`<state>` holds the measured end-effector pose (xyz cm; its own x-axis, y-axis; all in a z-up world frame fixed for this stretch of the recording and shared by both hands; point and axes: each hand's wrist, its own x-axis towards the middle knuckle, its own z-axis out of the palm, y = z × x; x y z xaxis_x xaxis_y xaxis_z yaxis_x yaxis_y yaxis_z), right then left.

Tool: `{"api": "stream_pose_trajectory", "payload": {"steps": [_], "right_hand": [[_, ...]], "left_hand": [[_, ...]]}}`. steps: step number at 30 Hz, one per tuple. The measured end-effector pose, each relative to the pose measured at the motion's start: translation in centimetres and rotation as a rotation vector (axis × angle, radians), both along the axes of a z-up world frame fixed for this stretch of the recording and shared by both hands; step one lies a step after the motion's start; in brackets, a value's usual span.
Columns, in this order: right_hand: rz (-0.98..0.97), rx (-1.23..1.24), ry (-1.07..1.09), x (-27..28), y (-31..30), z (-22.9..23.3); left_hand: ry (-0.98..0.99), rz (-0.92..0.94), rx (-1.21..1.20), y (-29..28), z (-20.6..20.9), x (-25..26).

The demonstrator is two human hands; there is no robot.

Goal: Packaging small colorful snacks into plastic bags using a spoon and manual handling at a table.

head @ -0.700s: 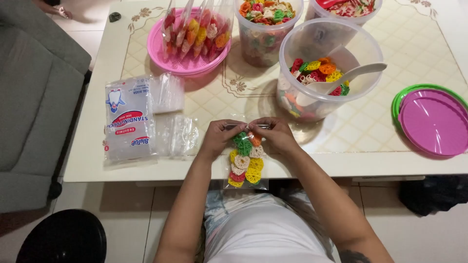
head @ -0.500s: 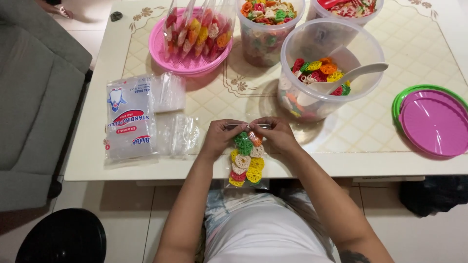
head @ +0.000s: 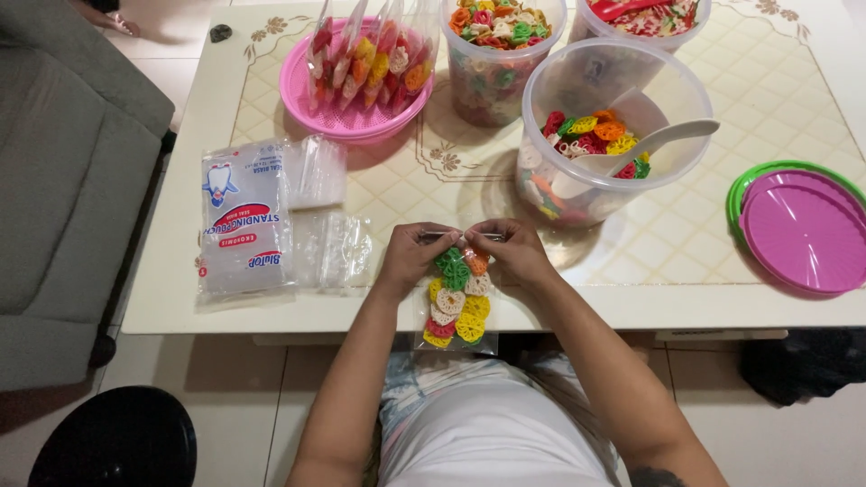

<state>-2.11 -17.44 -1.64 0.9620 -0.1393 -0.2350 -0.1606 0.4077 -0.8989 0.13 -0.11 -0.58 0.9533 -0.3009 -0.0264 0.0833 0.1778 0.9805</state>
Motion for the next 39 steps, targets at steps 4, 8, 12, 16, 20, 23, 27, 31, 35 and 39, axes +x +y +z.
{"api": "stream_pose_trajectory", "payload": {"steps": [4, 8, 12, 16, 20, 23, 27, 31, 35, 39], "right_hand": [[0.036, -0.018, -0.029, 0.0, 0.0, 0.3], [0.041, -0.024, -0.022, -0.5, 0.3, 1.7], [0.039, -0.017, -0.028, -0.3, 0.4, 1.0], [0.022, -0.031, -0.007, -0.5, 0.6, 1.6], [0.033, -0.045, 0.026, -1.2, 1.2, 3.9], [0.040, -0.051, 0.045, -1.5, 1.2, 4.5], [0.034, -0.006, 0.061, -1.2, 1.0, 3.9], [0.054, -0.026, 0.065, -0.8, 0.2, 2.8], [0.011, -0.005, 0.045, -1.1, 0.4, 3.3], [0.012, -0.040, 0.030, -1.2, 0.3, 3.6]], "left_hand": [[0.051, -0.002, -0.030, 0.1, 0.2, 0.2], [0.055, -0.016, -0.005, 0.1, 1.0, -0.3], [0.063, 0.005, 0.012, 0.2, 1.2, -0.4], [0.033, 0.016, 0.005, 0.3, 1.0, -0.7], [0.037, 0.025, -0.040, 0.6, 0.0, -0.1], [0.094, 0.053, -0.158, 0.7, -0.7, 0.2], [0.089, 0.007, -0.232, 0.8, -1.5, 0.3], [0.084, -0.037, -0.249, 0.9, -1.5, 0.3], [0.069, -0.067, -0.225, 0.9, -1.8, 0.4], [0.110, -0.062, -0.239, 0.9, -2.0, 0.7]]}}
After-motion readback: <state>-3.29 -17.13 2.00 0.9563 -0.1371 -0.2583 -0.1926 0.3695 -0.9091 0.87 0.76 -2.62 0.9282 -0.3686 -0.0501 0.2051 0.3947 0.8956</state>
